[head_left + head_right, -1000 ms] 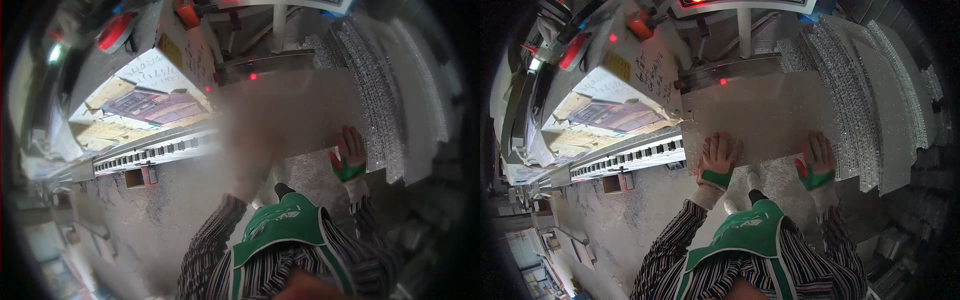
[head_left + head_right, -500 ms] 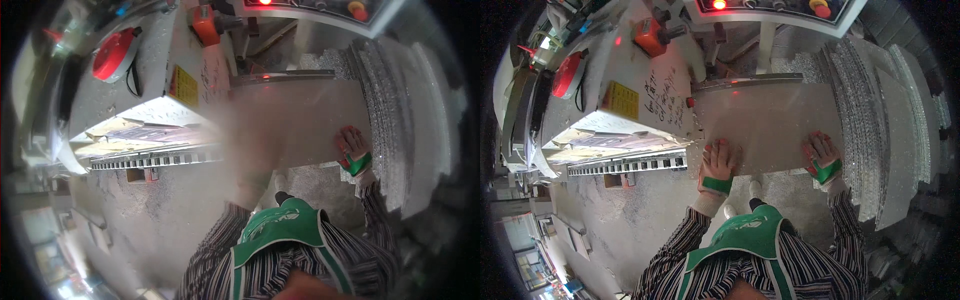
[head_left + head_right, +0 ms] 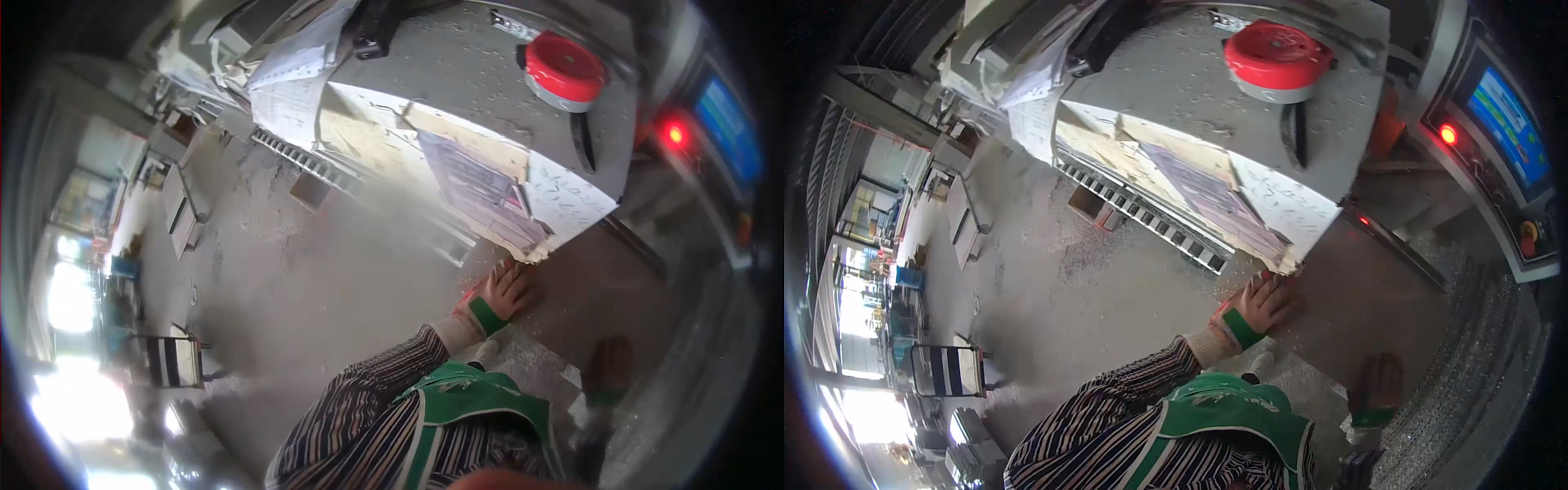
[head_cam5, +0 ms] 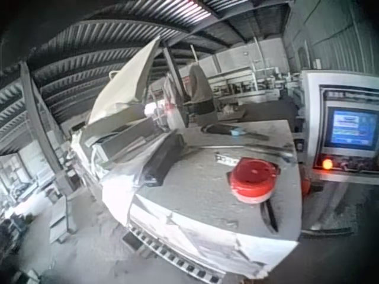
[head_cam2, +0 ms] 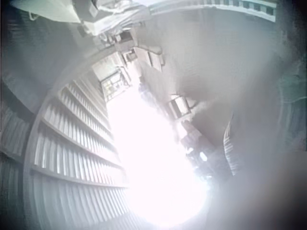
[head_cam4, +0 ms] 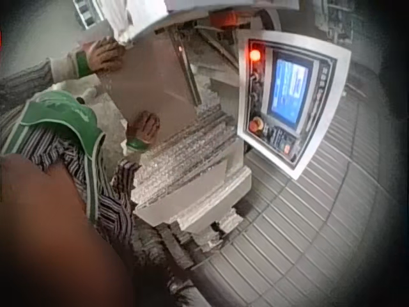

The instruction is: The recorder is picking up rectangular white panels from a stack and feeding them individually into a narrow industrial slot on a processing machine.

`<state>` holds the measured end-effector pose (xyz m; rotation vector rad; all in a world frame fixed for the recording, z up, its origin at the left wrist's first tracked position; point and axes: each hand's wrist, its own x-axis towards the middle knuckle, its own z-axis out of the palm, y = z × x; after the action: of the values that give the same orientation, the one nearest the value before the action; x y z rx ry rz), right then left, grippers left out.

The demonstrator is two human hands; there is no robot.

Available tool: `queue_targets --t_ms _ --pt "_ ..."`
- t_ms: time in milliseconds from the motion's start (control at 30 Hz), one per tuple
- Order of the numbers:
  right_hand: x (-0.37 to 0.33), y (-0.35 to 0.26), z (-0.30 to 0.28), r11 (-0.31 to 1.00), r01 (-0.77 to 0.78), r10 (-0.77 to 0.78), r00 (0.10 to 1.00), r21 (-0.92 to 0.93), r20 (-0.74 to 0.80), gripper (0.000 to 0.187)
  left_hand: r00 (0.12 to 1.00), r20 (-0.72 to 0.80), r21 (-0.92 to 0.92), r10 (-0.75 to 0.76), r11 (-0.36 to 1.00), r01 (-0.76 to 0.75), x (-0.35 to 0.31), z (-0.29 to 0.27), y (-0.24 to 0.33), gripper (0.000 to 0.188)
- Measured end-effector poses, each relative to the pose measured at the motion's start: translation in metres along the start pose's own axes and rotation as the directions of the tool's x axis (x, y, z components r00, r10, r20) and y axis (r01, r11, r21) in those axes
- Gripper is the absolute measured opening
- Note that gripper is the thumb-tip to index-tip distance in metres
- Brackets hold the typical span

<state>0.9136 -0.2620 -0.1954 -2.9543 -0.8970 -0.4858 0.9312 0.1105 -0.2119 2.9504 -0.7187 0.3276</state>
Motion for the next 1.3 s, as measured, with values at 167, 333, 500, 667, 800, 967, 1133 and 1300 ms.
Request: queue_targets --t_ms 167,333,500,667,800,967,1133,1300 --pt "-0.014 0.0 0.026 0.999 -0.016 0.015 0.999 0.038 0.037 0.055 1.0 0.002 0.027 -0.01 1.0 0.01 -0.004 0.0 -0.007 0.053" --pt "-0.006 -0.007 0.016 0.996 -0.013 0.008 0.999 0.092 0.054 0.056 1.0 -0.003 0.001 -0.015 1.0 0.015 -0.004 0.004 -0.014 0.043" --pt "-0.005 -0.018 0.044 0.995 -0.035 0.02 0.988 0.096 0.152 0.082 0.998 -0.07 0.043 -0.006 0.999 0.009 -0.017 0.028 -0.027 0.045" --pt "0.047 -0.044 0.007 0.993 0.05 -0.054 0.998 0.109 0.036 0.084 0.982 -0.101 0.076 -0.161 0.983 0.169 -0.031 -0.034 -0.057 0.048" --pt "0.058 -0.057 0.015 0.999 0.018 -0.021 0.997 0.04 0.076 0.08 0.917 -0.002 -0.007 -0.399 0.917 0.399 -0.075 -0.054 -0.042 0.056" --pt "0.082 -0.079 0.013 1.0 -0.008 0.006 0.974 0.007 0.225 0.082 0.772 0.255 0.119 -0.582 0.811 0.573 -0.19 -0.071 -0.009 0.07" --pt "0.113 -0.111 0.013 0.998 -0.06 0.066 0.968 -0.034 0.243 0.091 0.658 0.246 -0.019 -0.712 0.675 0.737 -0.344 -0.058 0.014 0.071" --pt "0.118 -0.128 0.014 0.998 -0.017 0.029 0.98 -0.066 0.197 0.092 0.336 0.511 0.159 -0.791 0.471 0.868 -0.463 -0.086 0.014 0.068"
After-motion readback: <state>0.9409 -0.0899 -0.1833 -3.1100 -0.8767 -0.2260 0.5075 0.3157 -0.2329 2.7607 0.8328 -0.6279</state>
